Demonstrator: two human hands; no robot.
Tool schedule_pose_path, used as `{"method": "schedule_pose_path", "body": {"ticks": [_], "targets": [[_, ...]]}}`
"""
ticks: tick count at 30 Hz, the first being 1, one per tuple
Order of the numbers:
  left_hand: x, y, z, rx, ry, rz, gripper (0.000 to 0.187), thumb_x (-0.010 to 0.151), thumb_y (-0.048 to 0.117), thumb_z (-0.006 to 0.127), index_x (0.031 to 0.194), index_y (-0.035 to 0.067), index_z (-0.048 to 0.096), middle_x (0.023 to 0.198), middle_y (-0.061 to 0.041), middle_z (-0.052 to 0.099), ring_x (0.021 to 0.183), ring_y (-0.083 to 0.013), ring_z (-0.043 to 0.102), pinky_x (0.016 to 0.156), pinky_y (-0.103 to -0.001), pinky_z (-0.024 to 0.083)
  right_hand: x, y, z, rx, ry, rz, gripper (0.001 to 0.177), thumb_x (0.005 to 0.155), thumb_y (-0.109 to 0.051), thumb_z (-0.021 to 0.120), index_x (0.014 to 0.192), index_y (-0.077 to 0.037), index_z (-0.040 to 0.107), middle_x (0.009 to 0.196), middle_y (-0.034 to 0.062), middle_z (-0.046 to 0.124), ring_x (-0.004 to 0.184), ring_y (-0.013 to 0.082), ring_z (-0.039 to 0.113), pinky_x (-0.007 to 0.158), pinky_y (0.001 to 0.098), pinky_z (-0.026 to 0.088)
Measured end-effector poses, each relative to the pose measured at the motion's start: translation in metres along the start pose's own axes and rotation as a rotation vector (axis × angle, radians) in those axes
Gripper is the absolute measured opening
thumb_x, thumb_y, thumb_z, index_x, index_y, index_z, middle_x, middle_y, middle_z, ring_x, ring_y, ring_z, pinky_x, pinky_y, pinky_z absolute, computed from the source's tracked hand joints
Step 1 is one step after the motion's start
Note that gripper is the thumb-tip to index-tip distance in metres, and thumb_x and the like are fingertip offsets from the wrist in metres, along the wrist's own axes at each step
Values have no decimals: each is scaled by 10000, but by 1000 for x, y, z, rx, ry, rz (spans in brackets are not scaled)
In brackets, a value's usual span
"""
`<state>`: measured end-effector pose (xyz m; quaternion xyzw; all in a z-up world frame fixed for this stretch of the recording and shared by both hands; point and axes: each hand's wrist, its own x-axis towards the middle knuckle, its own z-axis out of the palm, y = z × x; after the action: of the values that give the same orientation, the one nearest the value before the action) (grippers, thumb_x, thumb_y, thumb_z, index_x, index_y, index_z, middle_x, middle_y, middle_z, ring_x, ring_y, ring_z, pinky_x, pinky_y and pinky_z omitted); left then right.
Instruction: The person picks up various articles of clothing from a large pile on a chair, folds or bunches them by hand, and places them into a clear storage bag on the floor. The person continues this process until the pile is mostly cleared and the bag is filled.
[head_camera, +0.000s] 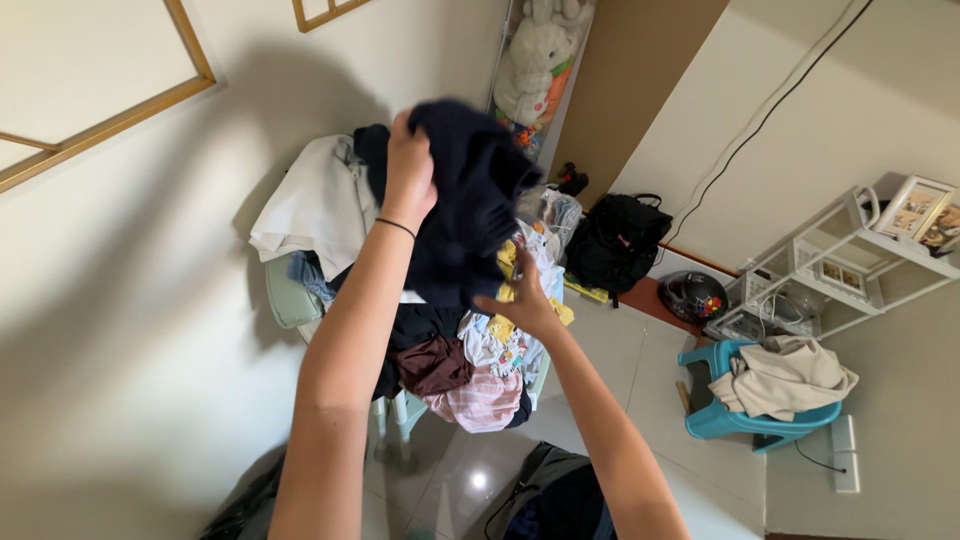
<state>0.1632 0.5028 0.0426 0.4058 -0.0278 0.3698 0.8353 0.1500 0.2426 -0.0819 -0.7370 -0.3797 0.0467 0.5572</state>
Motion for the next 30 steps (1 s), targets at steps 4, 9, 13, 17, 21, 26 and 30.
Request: {"method": "schedule_pose_path", "body": {"ticks": [4,9,13,17,21,26,30], "targets": [[-33,51,73,-167,-148,-39,241,1061,119,501,1265,8,564,1177,-118,671,1090,-214,667,979,-348,556,15,-27,2,-299,216,-313,1117,668,-414,988,1445,71,350,1424,239,484,1332,352,470,1070,470,435],[-88,86,150,-278,-375,-9,359,1075,98,486,1411,-17,533,1315,-146,646,1216,-228,634,1079,-342,510,27,-24,-17,-327,193,32,801,735,-434,895,1340,-5,591,1365,167,604,1289,292,539,1075,451,461],[-135,111,192,-285,-580,-16,382,1150,89,454,1510,-26,513,1397,-110,602,1281,-185,581,1135,-299,459,27,17,-58,101,495,-9,776,781,-425,841,1372,-10,559,1395,159,582,1307,280,528,1085,435,453],[-171,115,233,204,-629,391,268,1135,105,487,1344,-39,575,1373,-152,565,1261,-198,574,1094,-292,489,-8,39,-128,262,760,-14,751,827,-417,786,1405,-15,527,1425,150,560,1325,268,517,1095,418,444],[-183,80,289,-605,-821,-181,201,1142,123,538,1146,-34,663,1052,-118,694,961,-205,661,876,-351,553,-88,41,-197,260,859,24,726,873,-408,732,1438,-20,495,1455,142,538,1342,256,506,1105,402,436],[-221,55,307,-575,-742,-441,291,1083,223,510,1075,-22,666,980,-102,719,891,-214,702,845,-376,580,-210,46,-238,157,881,133,695,931,-398,665,1479,-26,454,1492,132,510,1365,241,492,1118,382,425],[-262,34,308,-566,-850,-525,186,1114,141,552,1196,3,646,1062,-85,719,982,-186,704,924,-347,562,-284,61,-248,87,878,213,671,977,-389,610,1512,-31,422,1522,123,487,1382,229,481,1128,365,417]]}}
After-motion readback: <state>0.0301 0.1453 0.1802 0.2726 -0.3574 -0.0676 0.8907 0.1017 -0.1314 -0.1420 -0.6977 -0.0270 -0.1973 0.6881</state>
